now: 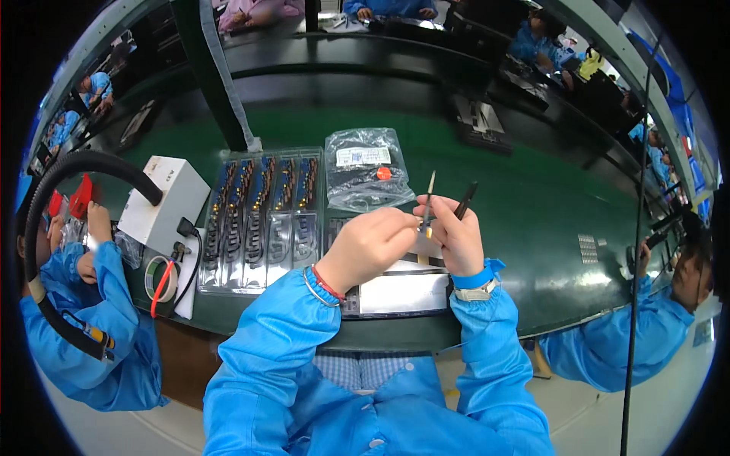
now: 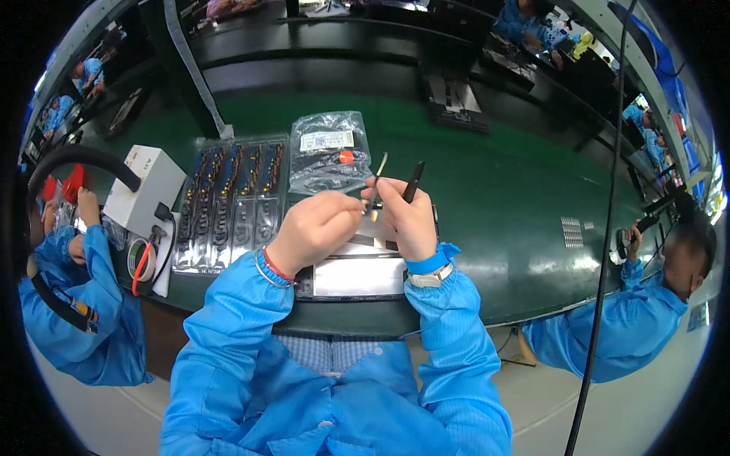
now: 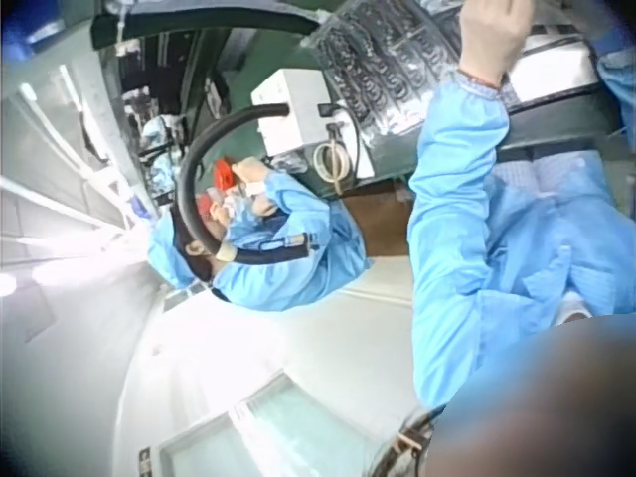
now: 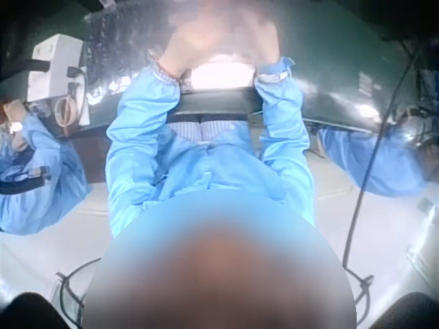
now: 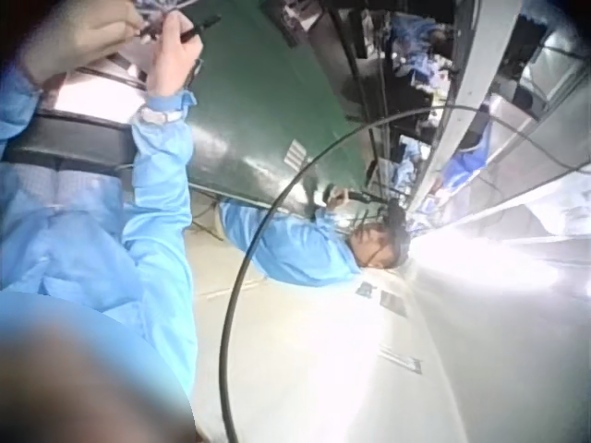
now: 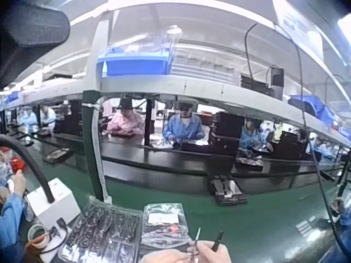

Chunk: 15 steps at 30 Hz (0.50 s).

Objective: The person assembles electronic components on a circuit board using a black tool to manipulate small parts and connectors. They retrieve a tray of components from a shelf, place it on the table, and continue working on the device, occasionally adjusting the position of the board and components.

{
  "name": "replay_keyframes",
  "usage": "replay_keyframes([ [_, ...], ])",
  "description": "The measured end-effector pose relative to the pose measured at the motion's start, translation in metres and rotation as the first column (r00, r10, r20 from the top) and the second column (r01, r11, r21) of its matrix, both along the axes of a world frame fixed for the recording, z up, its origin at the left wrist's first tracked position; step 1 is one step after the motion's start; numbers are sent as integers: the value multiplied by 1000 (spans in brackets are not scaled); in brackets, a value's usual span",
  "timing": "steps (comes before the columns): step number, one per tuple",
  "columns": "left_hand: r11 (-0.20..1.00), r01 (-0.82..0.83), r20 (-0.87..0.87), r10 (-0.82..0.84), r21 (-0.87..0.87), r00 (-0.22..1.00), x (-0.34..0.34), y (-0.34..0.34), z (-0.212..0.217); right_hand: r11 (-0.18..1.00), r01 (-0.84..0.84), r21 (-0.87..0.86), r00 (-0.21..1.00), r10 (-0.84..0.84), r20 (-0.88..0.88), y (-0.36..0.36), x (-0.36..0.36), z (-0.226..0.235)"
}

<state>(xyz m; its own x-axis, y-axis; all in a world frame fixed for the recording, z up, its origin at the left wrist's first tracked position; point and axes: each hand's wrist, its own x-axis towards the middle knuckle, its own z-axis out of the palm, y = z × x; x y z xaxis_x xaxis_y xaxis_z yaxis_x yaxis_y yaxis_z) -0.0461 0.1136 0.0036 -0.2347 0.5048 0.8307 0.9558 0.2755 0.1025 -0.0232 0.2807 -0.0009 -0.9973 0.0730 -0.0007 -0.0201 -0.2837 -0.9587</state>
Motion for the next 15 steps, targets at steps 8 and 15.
replay_keyframes([
  [8, 995, 4, 228, -26, 95, 973, 7, -3, -9, 986, 44, 160, 992, -62, 113, -12, 18, 3],
  [15, 981, -118, 324, 62, 155, 944, 0, -5, -16, 867, 128, 482, 987, -63, -150, -21, 20, -9],
])
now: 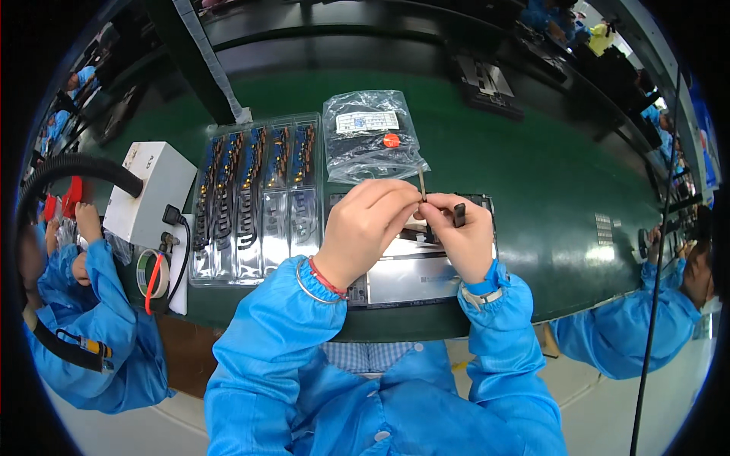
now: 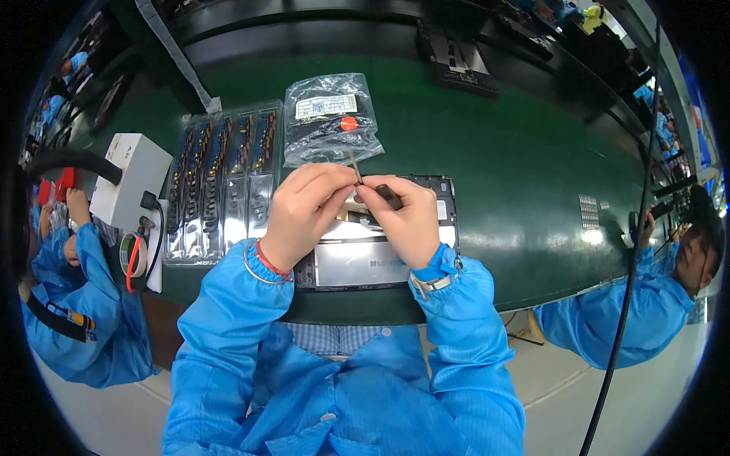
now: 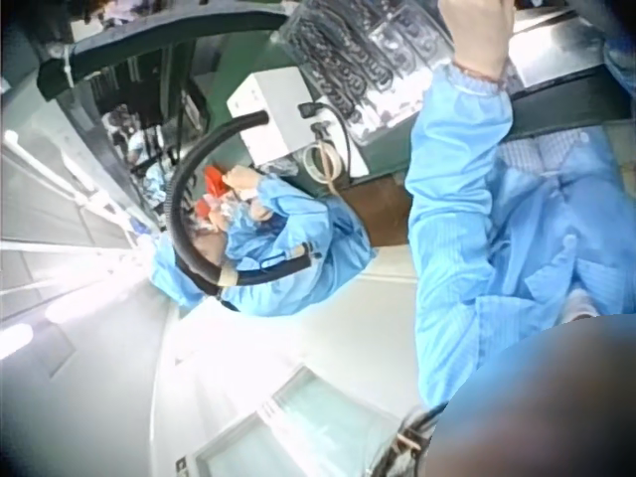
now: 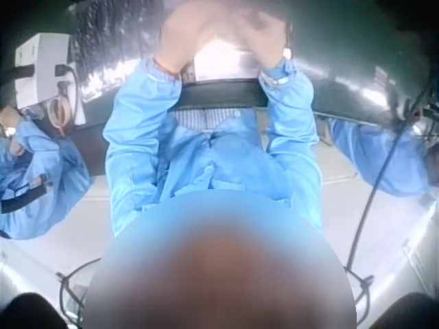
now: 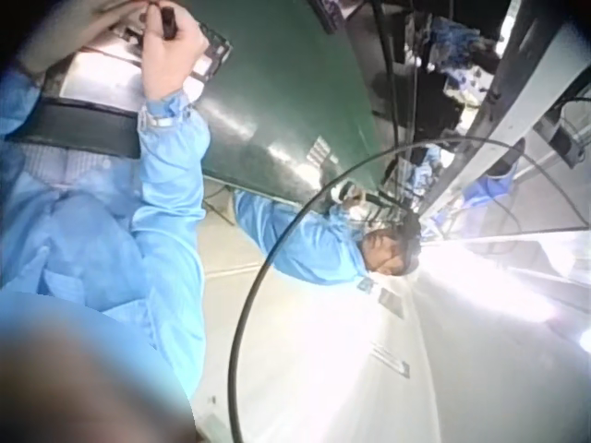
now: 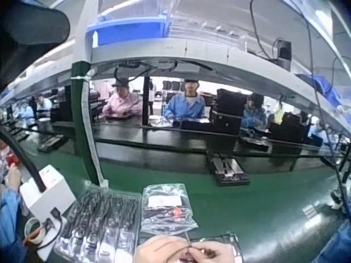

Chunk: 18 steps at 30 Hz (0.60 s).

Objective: The person assembles electronic components on a circuit board using a black tool to manipulate small parts and connectors. They retrieve a tray of components from a shelf, place it on the table, and continue working on the device, occasionally adjusting the position of the board and components.

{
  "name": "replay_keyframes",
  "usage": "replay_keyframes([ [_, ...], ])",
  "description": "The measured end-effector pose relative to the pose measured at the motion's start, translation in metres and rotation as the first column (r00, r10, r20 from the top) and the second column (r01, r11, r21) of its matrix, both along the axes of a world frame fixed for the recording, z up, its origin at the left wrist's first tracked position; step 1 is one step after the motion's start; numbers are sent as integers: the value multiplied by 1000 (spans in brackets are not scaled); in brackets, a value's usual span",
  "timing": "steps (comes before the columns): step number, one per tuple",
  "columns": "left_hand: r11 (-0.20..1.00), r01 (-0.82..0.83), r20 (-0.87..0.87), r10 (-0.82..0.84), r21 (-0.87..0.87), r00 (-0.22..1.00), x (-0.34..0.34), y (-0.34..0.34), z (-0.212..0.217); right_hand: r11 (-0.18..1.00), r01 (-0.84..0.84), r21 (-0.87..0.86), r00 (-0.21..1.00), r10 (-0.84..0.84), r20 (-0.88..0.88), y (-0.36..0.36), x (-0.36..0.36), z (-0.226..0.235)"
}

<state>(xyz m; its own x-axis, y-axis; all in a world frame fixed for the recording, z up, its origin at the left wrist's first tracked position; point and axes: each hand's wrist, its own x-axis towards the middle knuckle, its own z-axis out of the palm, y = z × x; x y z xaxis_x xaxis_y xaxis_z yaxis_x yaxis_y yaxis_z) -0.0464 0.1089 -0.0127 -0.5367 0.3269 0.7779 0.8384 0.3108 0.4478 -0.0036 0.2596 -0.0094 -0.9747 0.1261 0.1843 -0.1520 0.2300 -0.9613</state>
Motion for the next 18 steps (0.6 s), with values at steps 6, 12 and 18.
replay_keyframes([
  [6, 1000, 0, -37, 1, 20, 999, 0, 0, -1, 983, 26, 180, 994, -7, -106, -2, 0, -3],
  [12, 998, -51, -69, 50, -19, 996, 0, -2, 1, 933, 16, 360, 969, 74, -236, -3, 0, 1],
  [18, 995, -87, -130, 79, -57, 988, 0, -2, 1, 900, 52, 432, 943, 98, -317, -4, 1, -1],
])
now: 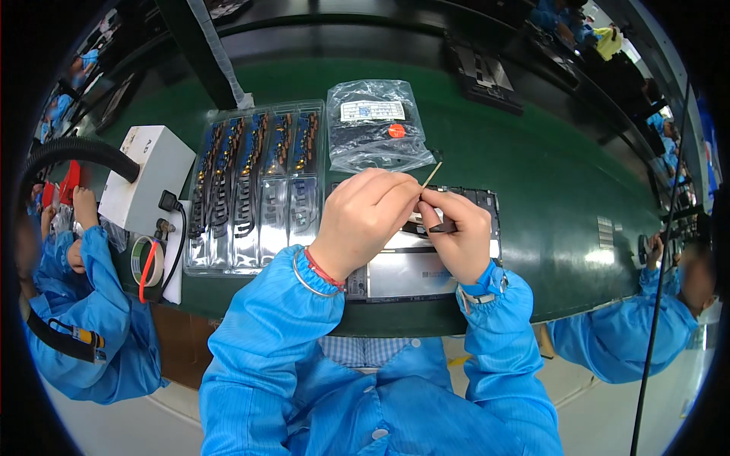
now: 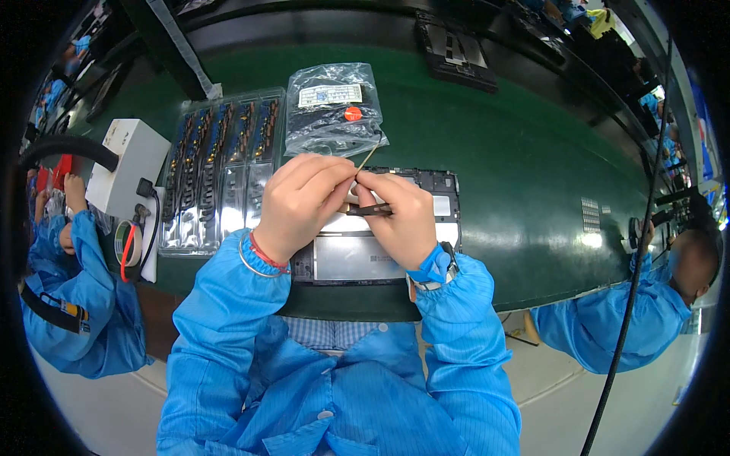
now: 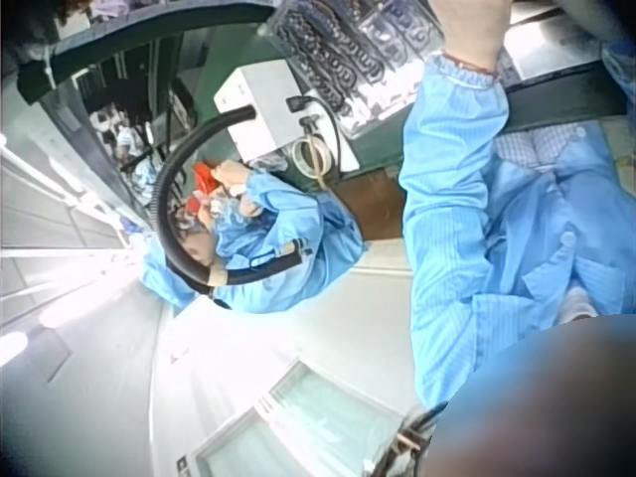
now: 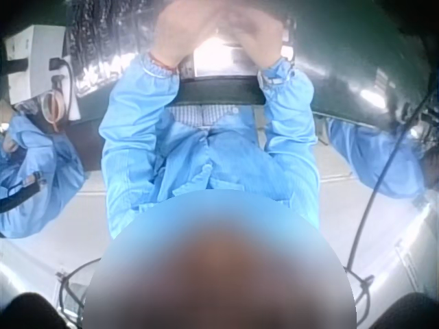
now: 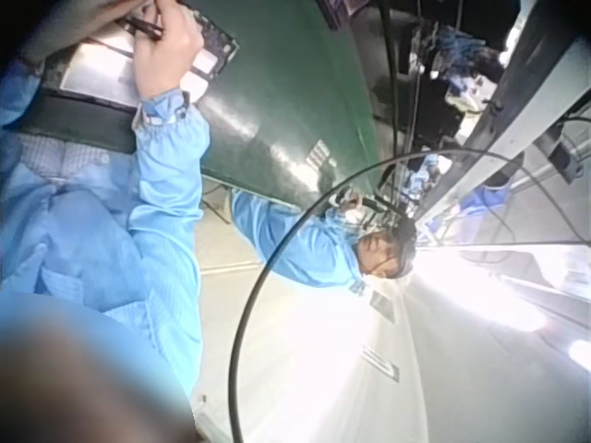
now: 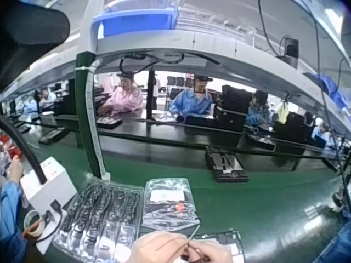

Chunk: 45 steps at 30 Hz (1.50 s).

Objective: The person assembles electronic components on a circuit board using a black tool to manipulate small parts and connectors. They retrieve a tray of components from a shelf, place it on the table, and continue working on the device, occasionally adjusting the position of the board and components.

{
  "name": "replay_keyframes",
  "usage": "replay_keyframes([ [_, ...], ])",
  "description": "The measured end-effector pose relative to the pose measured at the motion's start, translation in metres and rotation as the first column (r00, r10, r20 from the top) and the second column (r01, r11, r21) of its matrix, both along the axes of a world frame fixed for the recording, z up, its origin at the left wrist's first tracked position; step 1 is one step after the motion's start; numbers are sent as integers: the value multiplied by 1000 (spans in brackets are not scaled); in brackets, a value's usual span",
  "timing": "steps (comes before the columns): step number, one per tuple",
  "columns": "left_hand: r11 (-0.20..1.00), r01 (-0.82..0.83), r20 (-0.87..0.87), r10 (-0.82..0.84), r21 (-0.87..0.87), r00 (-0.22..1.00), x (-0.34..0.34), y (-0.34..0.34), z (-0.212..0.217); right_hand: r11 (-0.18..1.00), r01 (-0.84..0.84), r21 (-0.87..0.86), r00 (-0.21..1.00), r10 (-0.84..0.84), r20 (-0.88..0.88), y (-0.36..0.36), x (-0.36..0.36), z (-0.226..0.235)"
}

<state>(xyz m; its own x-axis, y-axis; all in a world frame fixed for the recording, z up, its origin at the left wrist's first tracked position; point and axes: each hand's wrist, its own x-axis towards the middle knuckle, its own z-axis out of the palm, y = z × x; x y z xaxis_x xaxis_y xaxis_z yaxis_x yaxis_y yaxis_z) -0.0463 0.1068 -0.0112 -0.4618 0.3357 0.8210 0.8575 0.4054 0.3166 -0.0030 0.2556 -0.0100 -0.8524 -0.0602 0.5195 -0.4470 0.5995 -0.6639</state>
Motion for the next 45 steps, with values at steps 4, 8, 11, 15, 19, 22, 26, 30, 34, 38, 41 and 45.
replay_keyframes([
  [4, 1000, -1, -12, 0, -26, 1000, -1, -2, 3, 999, -30, 21, 999, 30, -45, 0, 1, -1],
  [8, 998, -55, -8, 55, 35, 998, 0, -13, 15, 993, -98, -70, 994, 101, 45, -5, 5, 3],
  [11, 971, -192, 55, 186, 141, 981, 18, -45, 36, 912, -141, -386, 969, 208, 137, -3, 2, 1],
  [15, 861, -456, 161, 428, 225, 889, 102, -127, 19, 734, 21, -679, 942, 213, 259, 12, -1, -2],
  [19, 727, -655, 313, 683, -206, 659, 176, -178, -18, 731, 28, -682, 948, 198, 251, 12, -2, 2],
  [22, 550, -715, 404, 826, -432, 392, 220, -222, -79, 770, 43, -636, 949, 168, 268, 13, -1, 5],
  [26, 94, -364, 72, 995, -926, 74, 250, -273, -143, 773, 37, -634, 954, 161, 252, 11, 2, 4],
  [30, 427, -390, 420, 901, -816, 107, 224, -233, -76, 755, 32, -655, 933, 212, 290, 7, 3, 9],
  [34, 890, -392, 712, 431, -234, 554, 169, -145, 22, 788, 3, -616, 904, 261, 338, 8, 2, 8],
  [38, 993, -90, 332, 109, -73, 937, 69, -82, 45, 744, -115, -659, 897, 362, 253, 10, 0, -2],
  [41, 996, 12, 397, -47, 89, 917, 9, -29, 47, 722, -112, -683, 873, 399, 279, 7, -1, -1],
  [45, 990, -10, 297, -33, 143, 954, -11, -4, 35, 727, -71, -683, 883, 364, 296, 8, 0, 0],
])
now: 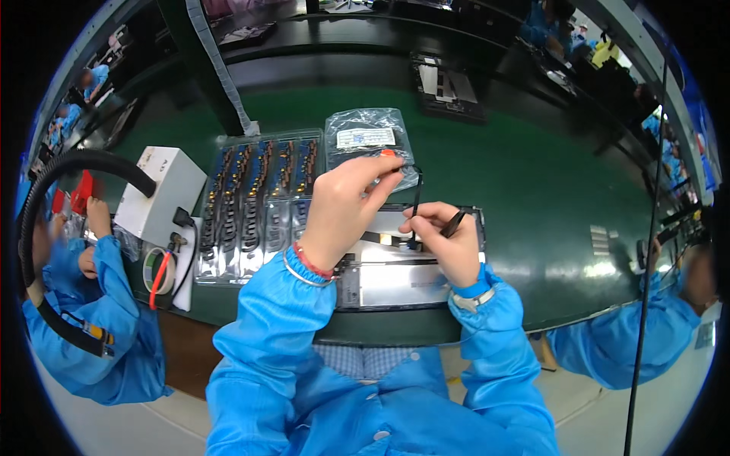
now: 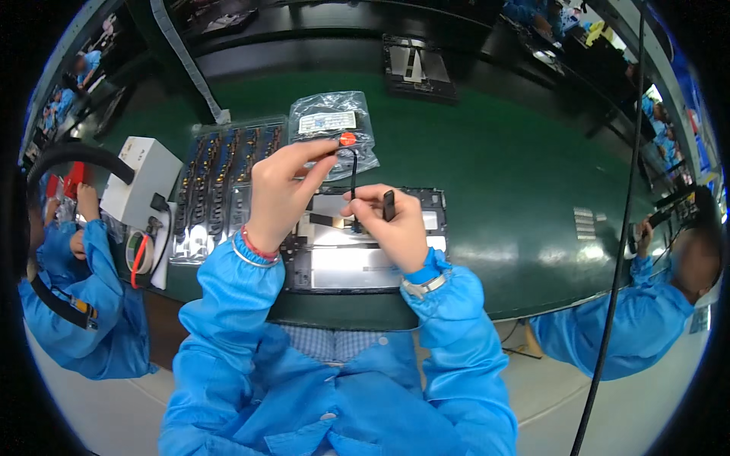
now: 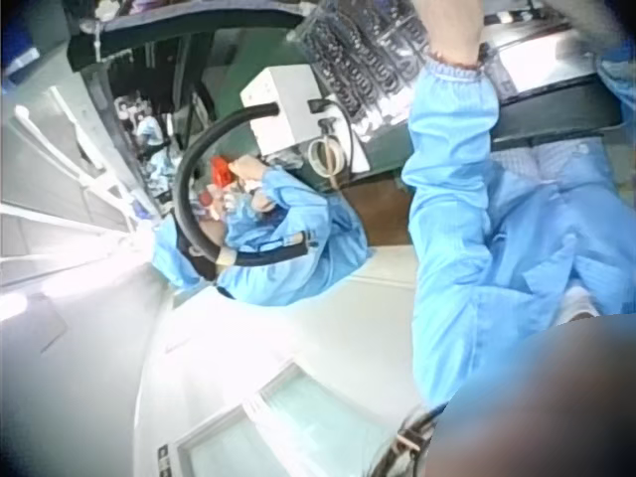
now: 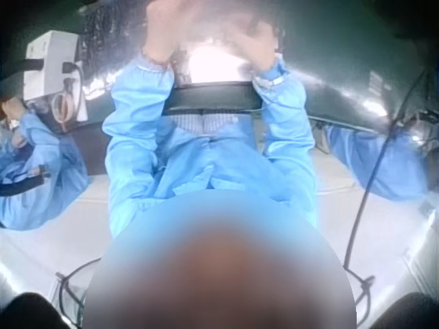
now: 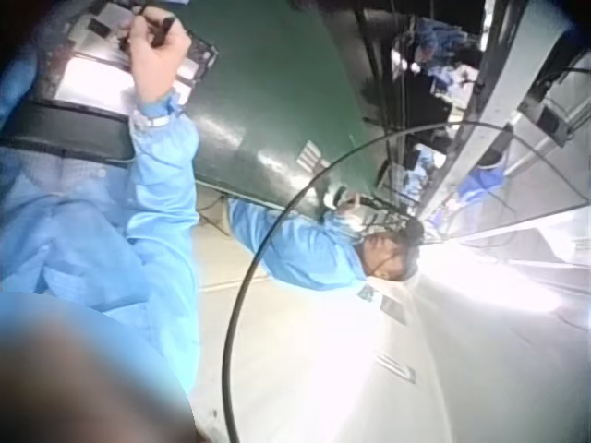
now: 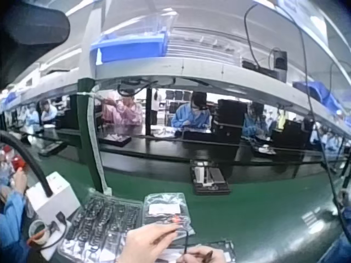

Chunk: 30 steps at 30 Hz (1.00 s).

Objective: The person assembles electronic components on a circuit board using a black tool to manipulate small parts and connectors. They retrieve a tray of components from a shelf, place it on the table, and continue working on the device, occasionally adjusting the position of the board and components.

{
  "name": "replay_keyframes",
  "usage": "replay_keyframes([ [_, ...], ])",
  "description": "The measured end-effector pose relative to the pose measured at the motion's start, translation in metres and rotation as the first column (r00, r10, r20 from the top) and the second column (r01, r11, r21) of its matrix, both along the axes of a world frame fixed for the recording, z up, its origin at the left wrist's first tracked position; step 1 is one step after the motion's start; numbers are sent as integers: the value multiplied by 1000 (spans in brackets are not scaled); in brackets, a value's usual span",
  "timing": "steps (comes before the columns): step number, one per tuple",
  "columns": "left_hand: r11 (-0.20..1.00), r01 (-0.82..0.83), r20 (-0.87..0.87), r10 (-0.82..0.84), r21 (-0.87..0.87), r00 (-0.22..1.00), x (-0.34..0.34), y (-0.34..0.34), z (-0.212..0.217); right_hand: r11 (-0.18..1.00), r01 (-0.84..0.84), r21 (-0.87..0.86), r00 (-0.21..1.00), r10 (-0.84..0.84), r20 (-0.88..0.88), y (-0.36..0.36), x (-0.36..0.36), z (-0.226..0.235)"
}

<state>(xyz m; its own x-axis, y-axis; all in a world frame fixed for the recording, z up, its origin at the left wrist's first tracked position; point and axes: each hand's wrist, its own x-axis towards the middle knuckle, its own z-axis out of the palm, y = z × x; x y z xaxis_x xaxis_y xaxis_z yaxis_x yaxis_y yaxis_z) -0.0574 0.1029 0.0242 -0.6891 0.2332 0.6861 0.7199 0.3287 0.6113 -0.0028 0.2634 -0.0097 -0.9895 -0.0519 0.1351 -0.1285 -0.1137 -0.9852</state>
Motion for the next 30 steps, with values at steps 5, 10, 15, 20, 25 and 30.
replay_keyframes([
  [5, 995, -11, 78, 3, 99, 997, 6, -5, -17, 985, 17, 169, 993, 4, -119, 4, 2, -8],
  [10, 992, 124, -65, -123, 19, 990, 16, -1, -31, 928, 223, 297, 952, -143, -269, -7, 6, 2],
  [15, 991, 130, -10, -130, 37, 991, 21, 4, -33, 897, 341, 282, 911, -240, -336, -6, 4, -1],
  [20, 994, 108, 40, -109, 29, 993, 25, 4, -33, 936, 313, 160, 940, -281, -193, -5, 5, -4],
  [25, 997, 73, -77, -72, 7, 994, 25, 7, -33, 947, 309, 89, 943, -293, -155, -5, 4, -1],
  [30, 998, 62, -22, -61, 26, 998, 26, 6, -31, 961, 256, 101, 958, -238, -161, -5, 5, -4],
])
